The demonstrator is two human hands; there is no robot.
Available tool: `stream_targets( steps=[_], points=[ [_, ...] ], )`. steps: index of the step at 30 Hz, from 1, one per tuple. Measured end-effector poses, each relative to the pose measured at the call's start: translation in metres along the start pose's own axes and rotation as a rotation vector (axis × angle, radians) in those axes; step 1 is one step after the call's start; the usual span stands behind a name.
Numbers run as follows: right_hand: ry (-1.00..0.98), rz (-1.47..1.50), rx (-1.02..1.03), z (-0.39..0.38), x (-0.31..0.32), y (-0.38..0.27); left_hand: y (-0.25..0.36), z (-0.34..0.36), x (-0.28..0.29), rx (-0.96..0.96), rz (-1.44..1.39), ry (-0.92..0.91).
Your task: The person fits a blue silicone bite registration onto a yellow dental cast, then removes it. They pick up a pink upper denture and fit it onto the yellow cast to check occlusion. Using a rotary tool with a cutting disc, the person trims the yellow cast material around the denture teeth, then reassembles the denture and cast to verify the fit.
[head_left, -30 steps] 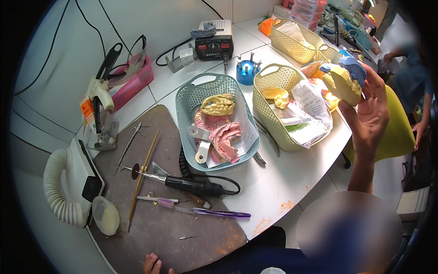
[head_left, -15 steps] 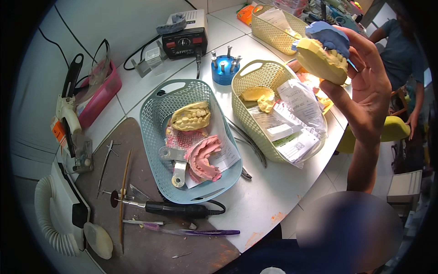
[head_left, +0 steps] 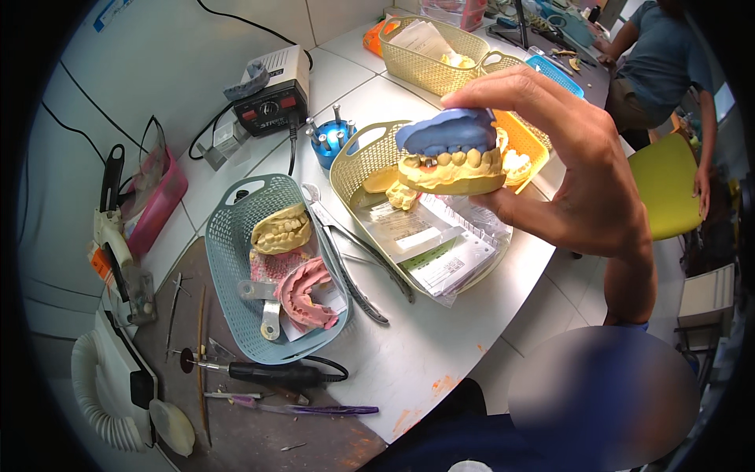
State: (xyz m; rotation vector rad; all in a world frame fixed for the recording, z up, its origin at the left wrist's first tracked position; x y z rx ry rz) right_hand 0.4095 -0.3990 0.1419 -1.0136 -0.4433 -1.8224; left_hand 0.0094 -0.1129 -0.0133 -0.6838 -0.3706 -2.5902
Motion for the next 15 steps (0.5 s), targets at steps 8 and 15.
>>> stream_targets(
  steps=[8,15],
  points=[
    [-0.245,-0.142,0.054,-0.007,-0.033,-0.007,0.005,0.001,0.003,0.054,0.021,-0.010],
    [-0.220,-0.076,0.058,-0.007,-0.032,0.000,0.004,0.001,0.000,0.041,0.001,0.001]
  ],
)
Point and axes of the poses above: each hand's wrist, its own z-axis towards the middle knuckle, its own x-axis out of the back of the hand, y = z × x, the point moved 2 cm from there along z, towards the middle knuckle, and after that the axes turned 5 degrees about y, right-handed, at the moved point
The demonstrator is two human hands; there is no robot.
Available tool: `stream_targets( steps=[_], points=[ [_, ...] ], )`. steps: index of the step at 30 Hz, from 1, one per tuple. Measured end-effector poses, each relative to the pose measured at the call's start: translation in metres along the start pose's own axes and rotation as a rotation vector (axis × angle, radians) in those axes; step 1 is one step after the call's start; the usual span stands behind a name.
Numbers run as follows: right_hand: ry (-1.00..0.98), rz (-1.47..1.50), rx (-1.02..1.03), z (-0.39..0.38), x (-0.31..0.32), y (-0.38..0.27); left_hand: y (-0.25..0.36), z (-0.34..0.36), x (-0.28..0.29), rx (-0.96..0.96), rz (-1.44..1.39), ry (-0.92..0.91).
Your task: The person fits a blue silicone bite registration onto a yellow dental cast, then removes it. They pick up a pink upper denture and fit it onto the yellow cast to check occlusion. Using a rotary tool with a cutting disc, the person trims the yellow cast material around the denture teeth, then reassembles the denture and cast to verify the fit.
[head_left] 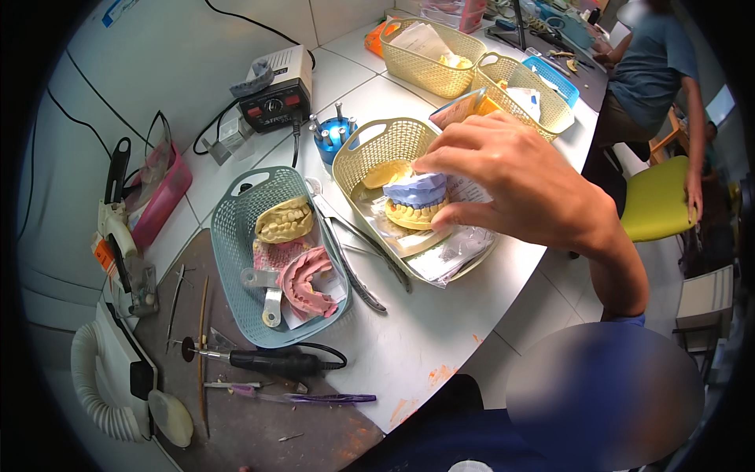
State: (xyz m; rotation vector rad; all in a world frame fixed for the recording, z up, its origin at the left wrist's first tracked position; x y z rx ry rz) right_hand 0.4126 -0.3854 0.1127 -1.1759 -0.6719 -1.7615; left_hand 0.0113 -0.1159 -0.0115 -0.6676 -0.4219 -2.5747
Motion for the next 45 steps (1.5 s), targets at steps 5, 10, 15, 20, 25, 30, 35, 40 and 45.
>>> stream_targets(
  steps=[5,10,15,20,25,30,35,40,45],
  points=[
    [0.017,0.154,-0.123,-0.033,0.026,-0.019,-0.001,0.000,0.001,-0.039,0.016,0.004],
    [-0.066,0.019,-0.163,-0.059,-0.004,-0.047,0.001,0.002,0.004,-0.064,0.017,0.034],
    [0.033,-0.096,-0.194,-0.064,-0.030,-0.058,0.000,0.002,0.004,-0.064,-0.012,0.076],
    [-0.013,-0.112,-0.180,-0.049,-0.039,-0.064,0.001,0.002,0.006,-0.055,-0.025,0.100],
    [0.162,-0.090,-0.173,-0.039,-0.058,-0.066,0.000,0.000,0.008,-0.073,-0.030,0.114],
    [0.479,0.124,-0.249,-0.046,-0.048,-0.075,0.004,0.002,0.010,-0.084,-0.007,0.108],
    [0.732,0.076,-0.664,-0.079,-0.004,-0.001,0.002,0.000,0.012,-0.072,-0.028,0.121],
    [0.228,0.012,-0.659,-0.074,-0.004,0.075,0.004,-0.001,0.012,-0.069,-0.056,0.136],
    [-0.268,-0.040,-0.562,-0.039,-0.022,0.090,-0.003,-0.002,0.015,-0.083,-0.045,0.145]
  ],
)
Point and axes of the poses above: each hand's wrist, its own z-axis towards the middle knuckle, its own x-axis out of the back of the hand, y = z × x, the point moved 2 cm from there along z, towards the middle knuckle, and after that the axes turned 5 degrees about y, right-handed, at the moved point
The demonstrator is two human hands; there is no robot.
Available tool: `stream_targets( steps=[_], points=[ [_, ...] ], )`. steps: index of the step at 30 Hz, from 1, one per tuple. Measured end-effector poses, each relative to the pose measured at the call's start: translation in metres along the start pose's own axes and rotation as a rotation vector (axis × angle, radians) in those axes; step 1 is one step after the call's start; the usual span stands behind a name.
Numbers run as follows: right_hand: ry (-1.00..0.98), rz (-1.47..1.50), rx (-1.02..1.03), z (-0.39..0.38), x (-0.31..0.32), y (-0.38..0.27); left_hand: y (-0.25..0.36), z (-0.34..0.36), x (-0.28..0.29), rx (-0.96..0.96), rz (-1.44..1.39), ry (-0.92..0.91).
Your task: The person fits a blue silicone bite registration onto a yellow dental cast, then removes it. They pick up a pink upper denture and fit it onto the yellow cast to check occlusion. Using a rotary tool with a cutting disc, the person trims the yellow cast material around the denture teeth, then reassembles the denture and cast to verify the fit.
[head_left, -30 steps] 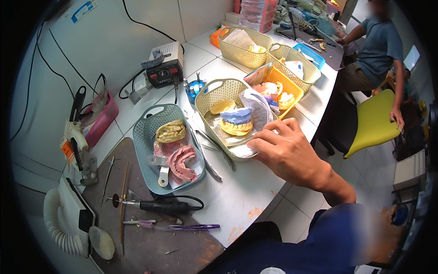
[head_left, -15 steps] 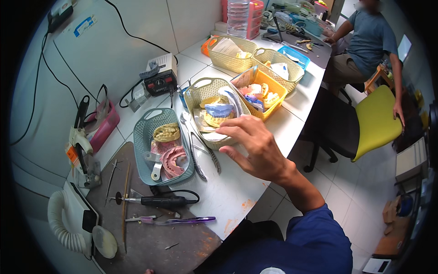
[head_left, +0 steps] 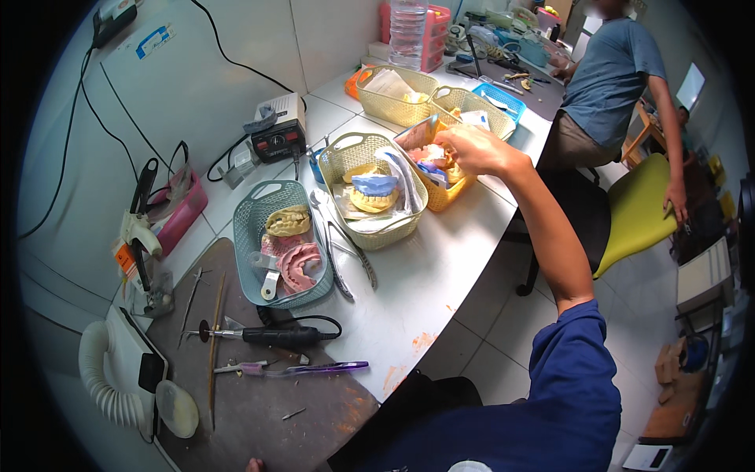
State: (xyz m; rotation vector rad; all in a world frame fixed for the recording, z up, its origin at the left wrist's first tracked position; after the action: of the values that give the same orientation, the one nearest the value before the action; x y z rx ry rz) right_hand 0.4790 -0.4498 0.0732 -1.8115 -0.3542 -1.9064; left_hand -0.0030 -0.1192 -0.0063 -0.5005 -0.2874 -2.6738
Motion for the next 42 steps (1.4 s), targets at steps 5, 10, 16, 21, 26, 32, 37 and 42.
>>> stream_targets(
  steps=[5,10,16,21,26,32,37,42],
  points=[
    [-0.078,0.038,0.067,0.011,0.001,0.004,-0.005,-0.003,0.001,-0.013,-0.033,0.003],
    [-0.094,0.110,0.143,0.012,-0.008,0.011,-0.006,-0.005,0.005,-0.009,-0.056,-0.003],
    [-0.165,0.142,0.103,0.009,-0.004,0.008,-0.005,-0.004,0.007,-0.005,-0.080,-0.015],
    [-0.191,0.296,0.106,0.009,-0.001,0.003,-0.007,-0.004,0.008,-0.009,-0.090,-0.009],
    [-0.204,0.496,0.036,0.017,-0.012,0.026,-0.002,-0.002,0.008,-0.017,-0.103,-0.011],
    [-0.089,0.282,0.098,0.011,-0.012,0.014,-0.003,-0.002,0.010,-0.010,-0.116,-0.014],
    [-0.033,0.229,0.049,0.011,-0.006,0.004,-0.006,-0.004,0.010,-0.024,-0.174,-0.005],
    [0.110,0.275,0.027,0.001,0.010,0.005,-0.011,-0.007,0.010,-0.015,-0.203,-0.033]
  ],
)
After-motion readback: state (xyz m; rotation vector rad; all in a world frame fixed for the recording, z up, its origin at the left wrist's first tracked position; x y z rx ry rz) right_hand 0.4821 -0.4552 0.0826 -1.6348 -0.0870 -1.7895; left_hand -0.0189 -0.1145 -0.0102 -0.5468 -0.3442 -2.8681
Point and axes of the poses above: each hand's wrist, its own z-axis towards the middle knuckle, its own x-axis out of the back of the hand, y = z × x, the point moved 2 cm from there along z, towards the middle knuckle, and after that the axes turned 5 degrees about y, right-handed, at the moved point
